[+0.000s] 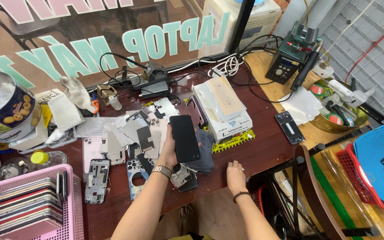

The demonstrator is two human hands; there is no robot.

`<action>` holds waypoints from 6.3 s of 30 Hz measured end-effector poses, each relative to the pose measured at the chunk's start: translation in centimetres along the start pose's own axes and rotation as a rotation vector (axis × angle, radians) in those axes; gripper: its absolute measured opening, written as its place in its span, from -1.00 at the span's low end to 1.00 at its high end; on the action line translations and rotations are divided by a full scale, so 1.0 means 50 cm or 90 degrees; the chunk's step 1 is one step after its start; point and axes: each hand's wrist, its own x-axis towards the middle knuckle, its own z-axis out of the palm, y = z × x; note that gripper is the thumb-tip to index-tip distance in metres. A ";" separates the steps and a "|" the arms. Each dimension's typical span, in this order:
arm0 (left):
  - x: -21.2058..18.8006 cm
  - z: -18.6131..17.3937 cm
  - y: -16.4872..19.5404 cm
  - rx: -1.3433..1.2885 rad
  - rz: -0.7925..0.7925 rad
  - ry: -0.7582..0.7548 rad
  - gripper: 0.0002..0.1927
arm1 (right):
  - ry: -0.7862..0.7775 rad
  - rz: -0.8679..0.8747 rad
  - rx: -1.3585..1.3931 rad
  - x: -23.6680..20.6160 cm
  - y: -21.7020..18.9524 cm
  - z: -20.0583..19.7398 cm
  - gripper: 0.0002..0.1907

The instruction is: The person wipes the backs and housings of disassembled phone bodies one at a time with a gray cloth, then stacks the wiped phones in a pink plastic basket on the workbench. They repeat the wipe-and-stack cycle across the episode, working through a pile of phone parts on the cluttered bench.

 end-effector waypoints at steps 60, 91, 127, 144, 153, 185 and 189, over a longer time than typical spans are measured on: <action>-0.088 -0.096 0.099 0.107 0.136 0.078 -0.27 | 0.174 -0.252 0.607 0.129 -0.536 -0.289 -0.55; -0.547 -0.283 0.431 0.899 0.143 0.121 -0.35 | -0.316 -0.511 0.360 0.011 -0.887 -0.321 -0.75; -0.814 -0.681 0.368 0.059 0.405 0.733 -0.11 | -0.446 -0.217 0.336 -0.371 -1.246 0.238 -0.21; -0.534 -0.353 0.318 0.753 0.728 0.733 -0.33 | -0.423 -0.060 0.793 -0.032 -0.888 0.039 -0.59; -0.238 -0.211 0.137 0.867 0.489 0.440 -0.71 | -0.095 0.113 -0.017 0.076 -0.412 -0.078 -0.02; 0.054 -0.114 -0.042 0.784 0.108 0.099 -0.64 | 0.101 -0.201 0.352 0.089 -0.196 -0.159 -0.52; -0.037 -0.104 0.078 0.818 0.045 0.167 -0.62 | 0.118 -0.007 0.388 0.139 -0.218 -0.192 -0.63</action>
